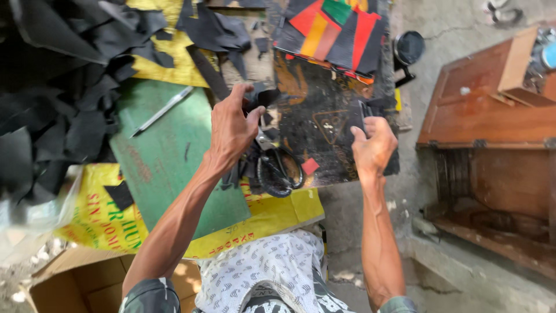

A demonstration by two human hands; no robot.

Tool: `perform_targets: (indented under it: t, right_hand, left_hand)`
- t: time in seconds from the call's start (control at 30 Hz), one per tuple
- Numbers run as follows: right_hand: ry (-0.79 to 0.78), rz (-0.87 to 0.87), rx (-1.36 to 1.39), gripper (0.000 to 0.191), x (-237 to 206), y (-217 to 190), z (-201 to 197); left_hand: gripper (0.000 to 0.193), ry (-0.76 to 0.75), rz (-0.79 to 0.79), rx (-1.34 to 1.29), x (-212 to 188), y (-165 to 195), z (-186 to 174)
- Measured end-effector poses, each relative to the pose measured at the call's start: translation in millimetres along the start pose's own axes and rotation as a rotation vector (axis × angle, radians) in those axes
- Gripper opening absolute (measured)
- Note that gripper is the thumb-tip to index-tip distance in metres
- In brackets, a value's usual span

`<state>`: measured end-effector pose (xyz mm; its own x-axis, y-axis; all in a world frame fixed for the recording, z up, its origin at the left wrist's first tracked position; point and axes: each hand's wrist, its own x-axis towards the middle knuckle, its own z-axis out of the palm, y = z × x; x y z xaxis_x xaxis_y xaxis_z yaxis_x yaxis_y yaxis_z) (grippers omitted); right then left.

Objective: The person sits at a work table covered with black foam scraps and cuts pieces with scissors, trimming curved edges off the scraps. They occasionally pick up a marker to mark a piece, sort cut pieces onto a pile, and place some pieces into a cardboard box.

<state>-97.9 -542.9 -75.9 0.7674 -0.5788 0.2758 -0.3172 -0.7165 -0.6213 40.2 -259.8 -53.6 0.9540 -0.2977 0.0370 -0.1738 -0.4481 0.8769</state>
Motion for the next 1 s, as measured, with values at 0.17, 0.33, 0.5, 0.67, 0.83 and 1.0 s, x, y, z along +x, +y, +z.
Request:
perform_targets:
  t: [0.17, 0.33, 0.5, 0.67, 0.83, 1.0]
  right_hand:
    - [0.101, -0.304, -0.350, 0.043, 0, -5, -2]
    - [0.080, -0.288, -0.263, 0.036, -6, -34, -16]
    - [-0.098, -0.225, 0.038, 0.018, -12, -85, 6]
    - [-0.346, -0.359, 0.376, 0.014, 3, -150, 84]
    - [-0.375, -0.461, 0.341, 0.024, 50, -224, 176]
    - [-0.234, -0.645, 0.239, 0.039, 84, -276, 238]
  left_hand:
    - [0.041, 0.231, 0.051, -0.029, 21, -24, -2]
    - [0.073, 0.221, -0.094, 0.169, 15, -21, -7]
    - [0.030, 0.246, 0.033, 0.025, -51, -33, -65]
    - [0.015, 0.372, -0.196, -0.124, -108, -62, -98]
    - [0.012, 0.508, -0.059, -0.088, -120, -83, -94]
    - [0.011, 0.528, -0.006, -0.074, -115, -88, -98]
